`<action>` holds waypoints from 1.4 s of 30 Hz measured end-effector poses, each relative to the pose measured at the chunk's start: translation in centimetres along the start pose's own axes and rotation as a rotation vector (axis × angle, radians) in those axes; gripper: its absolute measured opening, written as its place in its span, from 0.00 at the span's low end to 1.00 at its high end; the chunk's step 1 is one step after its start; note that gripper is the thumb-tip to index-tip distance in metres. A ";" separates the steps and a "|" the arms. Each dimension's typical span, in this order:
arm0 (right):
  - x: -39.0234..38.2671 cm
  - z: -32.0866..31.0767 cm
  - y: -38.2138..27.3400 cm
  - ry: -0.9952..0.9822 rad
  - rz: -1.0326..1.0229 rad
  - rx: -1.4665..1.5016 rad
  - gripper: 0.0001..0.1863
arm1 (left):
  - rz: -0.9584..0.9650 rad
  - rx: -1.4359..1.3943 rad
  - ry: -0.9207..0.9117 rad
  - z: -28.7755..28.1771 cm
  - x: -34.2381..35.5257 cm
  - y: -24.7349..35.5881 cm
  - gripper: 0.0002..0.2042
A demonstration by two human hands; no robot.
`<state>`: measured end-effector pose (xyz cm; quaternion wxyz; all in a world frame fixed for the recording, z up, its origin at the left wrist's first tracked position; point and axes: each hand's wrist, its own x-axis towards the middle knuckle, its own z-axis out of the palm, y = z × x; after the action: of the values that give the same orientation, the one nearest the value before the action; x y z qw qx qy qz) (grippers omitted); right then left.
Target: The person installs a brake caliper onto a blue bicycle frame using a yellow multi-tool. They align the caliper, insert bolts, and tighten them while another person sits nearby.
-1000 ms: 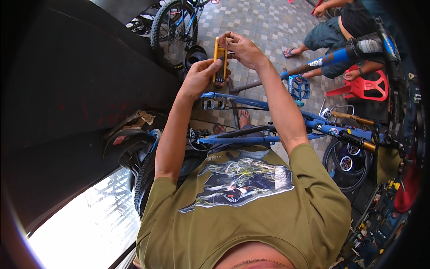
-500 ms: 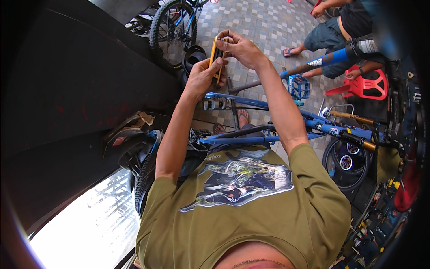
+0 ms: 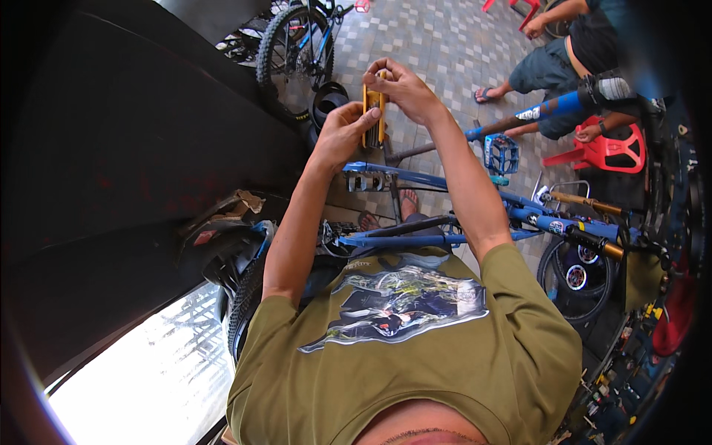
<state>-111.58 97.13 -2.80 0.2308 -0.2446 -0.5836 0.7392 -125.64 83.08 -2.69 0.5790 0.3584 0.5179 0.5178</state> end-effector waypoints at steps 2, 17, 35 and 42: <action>-0.3 0.3 0.1 -0.155 -0.025 0.433 0.32 | -0.078 -0.355 -0.124 -0.3 -0.2 -0.5 0.19; 0.0 1.2 -1.5 -0.145 -0.011 0.268 0.26 | -0.112 -0.300 -0.112 -0.1 -0.3 -0.4 0.19; 0.4 3.9 -0.6 0.146 -0.012 -0.130 0.14 | -0.099 0.137 0.121 2.4 -0.7 1.2 0.12; 1.2 4.0 0.2 0.284 -0.023 -0.530 0.14 | -0.118 -0.071 0.029 1.4 0.0 -0.8 0.06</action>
<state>-115.06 94.83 -2.33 0.2465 -0.3910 -0.7208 0.5166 -124.14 83.08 -3.16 0.6134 0.2989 0.5275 0.5061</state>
